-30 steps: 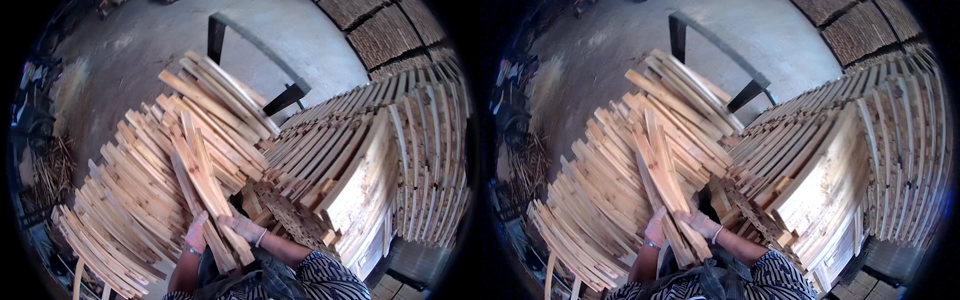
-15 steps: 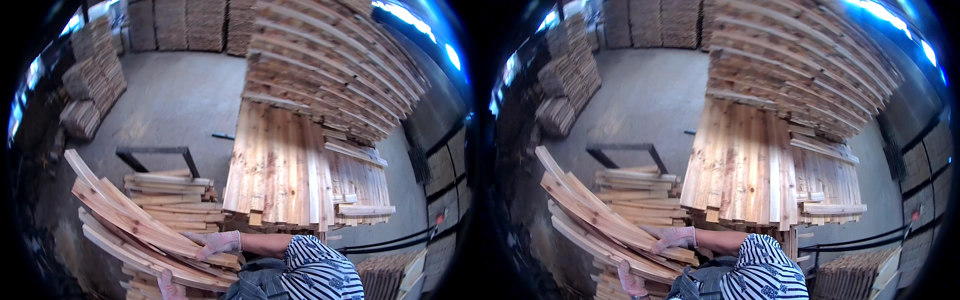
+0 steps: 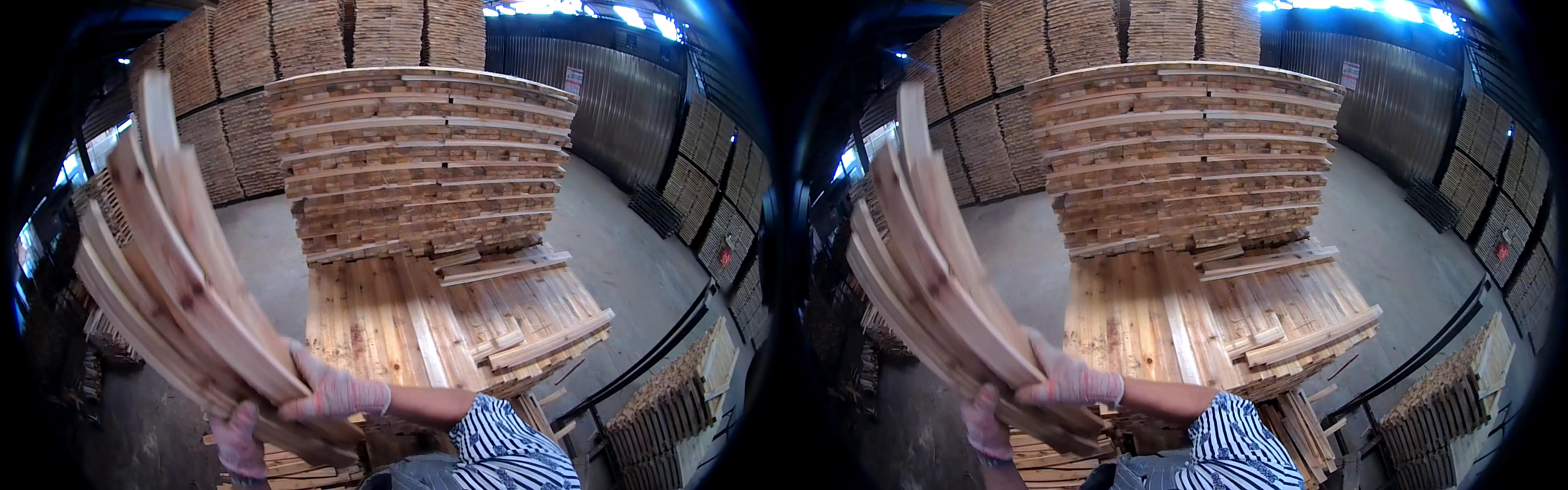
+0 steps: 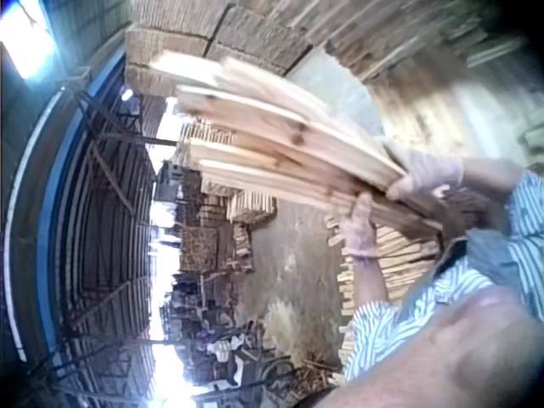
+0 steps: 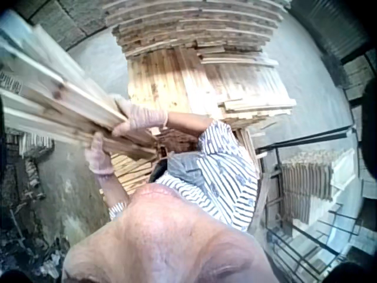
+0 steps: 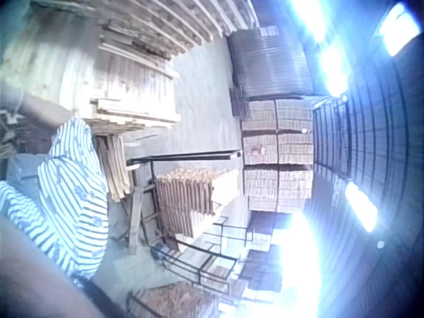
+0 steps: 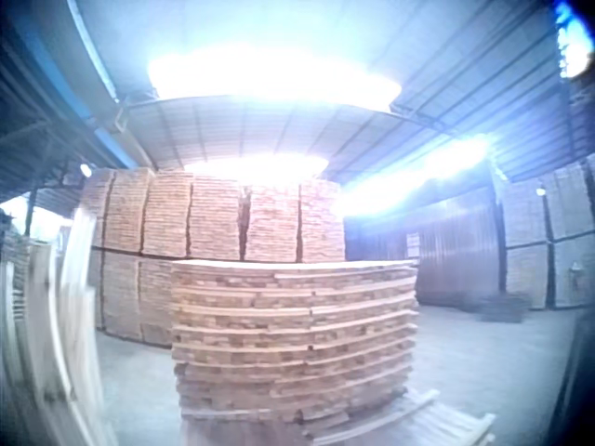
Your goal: The person lifts stacks of wooden planks from a pile and places them onto a metal rack. They repeatedly grab bundles of wood, lift them overhead, and arrange them on the rack, occasionally adjusting the position of the planks to ensure they are aligned.
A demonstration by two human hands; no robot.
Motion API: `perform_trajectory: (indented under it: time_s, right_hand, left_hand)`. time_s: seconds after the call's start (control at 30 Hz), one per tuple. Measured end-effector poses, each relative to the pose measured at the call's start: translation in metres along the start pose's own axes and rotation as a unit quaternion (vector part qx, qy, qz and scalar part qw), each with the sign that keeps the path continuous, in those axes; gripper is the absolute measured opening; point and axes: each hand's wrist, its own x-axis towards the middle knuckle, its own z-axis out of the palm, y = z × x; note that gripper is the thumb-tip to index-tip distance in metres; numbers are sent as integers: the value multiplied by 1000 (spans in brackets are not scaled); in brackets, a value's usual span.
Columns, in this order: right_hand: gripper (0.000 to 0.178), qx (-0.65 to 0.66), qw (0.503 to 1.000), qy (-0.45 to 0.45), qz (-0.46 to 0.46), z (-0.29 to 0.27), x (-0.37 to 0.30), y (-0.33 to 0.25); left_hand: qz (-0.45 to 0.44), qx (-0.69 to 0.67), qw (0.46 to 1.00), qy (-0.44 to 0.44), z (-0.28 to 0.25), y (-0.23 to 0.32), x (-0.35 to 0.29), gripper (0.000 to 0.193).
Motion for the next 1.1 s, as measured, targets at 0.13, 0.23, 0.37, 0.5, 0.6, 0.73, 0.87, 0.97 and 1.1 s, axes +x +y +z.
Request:
perform_trajectory:
  time_s: [0.13,0.23,0.37,0.5,0.6,0.73,0.87,0.97,1.1]
  right_hand:
    - [117,-80,989,82,-92,-68,-4,-45]
    - [117,-88,988,103,-71,-108,-10,-57]
    - [131,-139,973,141,-118,-149,-22,-19]
    - [133,-152,963,149,-163,-178,-45,30]
    - [126,-145,954,145,-218,-181,-41,44]
    - [114,-91,959,174,-204,-171,-43,54]
    - [97,-130,938,301,-110,-190,-45,36]
    - [91,-71,940,332,-24,-201,-39,1]
    - [84,99,950,294,41,-217,-76,2]
  left_hand:
    - [42,-47,997,-37,79,12,41,81]
    - [83,-22,994,-69,114,-2,57,71]
    - [103,131,980,-110,113,-43,74,61]
    - [22,-38,978,-204,153,-69,76,54]
    - [9,52,972,-227,153,-80,78,53]
    - [-17,-78,981,-175,159,-125,81,48]
    - [-6,22,986,-166,175,-138,100,40]
    - [-89,36,984,-153,177,-128,122,38]
    - [-194,-58,960,-195,208,-113,105,47]
